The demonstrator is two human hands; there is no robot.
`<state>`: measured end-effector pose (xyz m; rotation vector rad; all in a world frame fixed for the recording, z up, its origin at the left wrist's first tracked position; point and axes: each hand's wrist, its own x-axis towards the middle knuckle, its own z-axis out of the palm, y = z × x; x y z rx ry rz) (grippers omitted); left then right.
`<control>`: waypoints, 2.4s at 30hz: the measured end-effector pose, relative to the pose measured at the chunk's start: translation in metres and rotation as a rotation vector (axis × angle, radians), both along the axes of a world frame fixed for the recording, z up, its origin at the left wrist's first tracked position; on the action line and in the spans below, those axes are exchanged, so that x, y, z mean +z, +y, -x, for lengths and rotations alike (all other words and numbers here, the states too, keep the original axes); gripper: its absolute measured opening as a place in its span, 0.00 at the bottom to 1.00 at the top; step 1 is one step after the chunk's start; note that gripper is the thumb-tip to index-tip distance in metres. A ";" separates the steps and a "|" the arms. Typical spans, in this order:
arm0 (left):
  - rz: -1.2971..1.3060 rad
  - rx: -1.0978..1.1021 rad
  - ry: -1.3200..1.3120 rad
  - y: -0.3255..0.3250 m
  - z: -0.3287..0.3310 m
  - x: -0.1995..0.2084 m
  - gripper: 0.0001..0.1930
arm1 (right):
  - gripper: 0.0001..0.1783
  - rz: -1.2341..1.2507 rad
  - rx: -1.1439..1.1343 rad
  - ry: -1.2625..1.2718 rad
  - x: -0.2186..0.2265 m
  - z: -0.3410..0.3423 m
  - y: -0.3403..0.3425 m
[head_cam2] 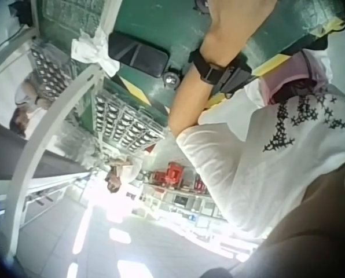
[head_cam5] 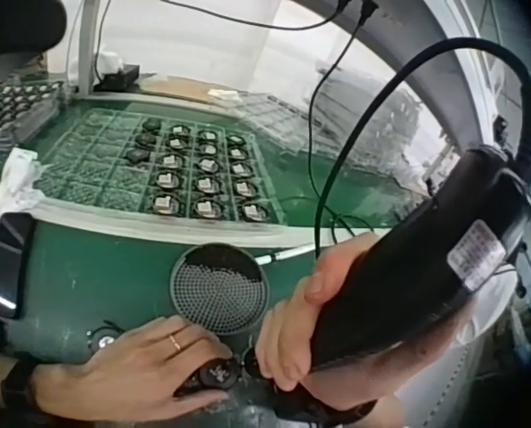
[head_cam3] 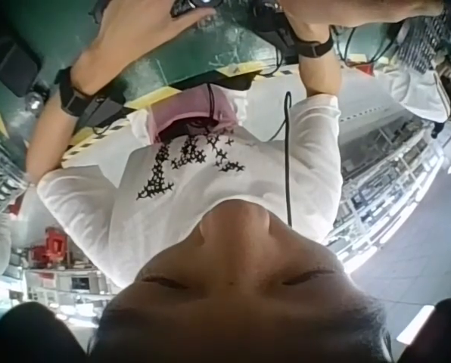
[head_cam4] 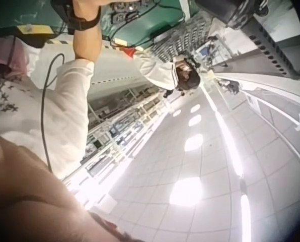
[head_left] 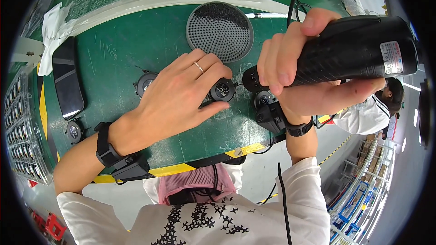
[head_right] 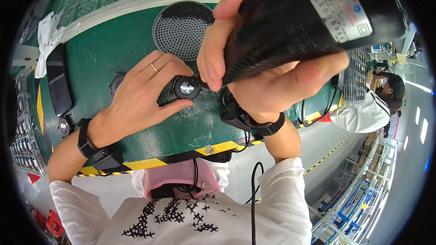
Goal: Tightening screws on electronic components using an electric screwdriver.
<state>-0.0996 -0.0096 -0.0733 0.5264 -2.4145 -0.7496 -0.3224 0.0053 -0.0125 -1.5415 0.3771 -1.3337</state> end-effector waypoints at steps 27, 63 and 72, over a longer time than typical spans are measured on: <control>-0.024 0.029 0.025 0.002 0.000 0.000 0.21 | 0.56 -0.004 -0.034 -0.005 -0.001 -0.011 0.006; -0.135 0.186 -0.055 0.011 0.003 0.008 0.26 | 0.67 0.009 0.135 -0.247 -0.016 -0.025 -0.001; -0.141 0.177 -0.063 0.010 0.000 0.009 0.25 | 0.73 -0.045 0.158 -0.313 -0.017 -0.029 0.006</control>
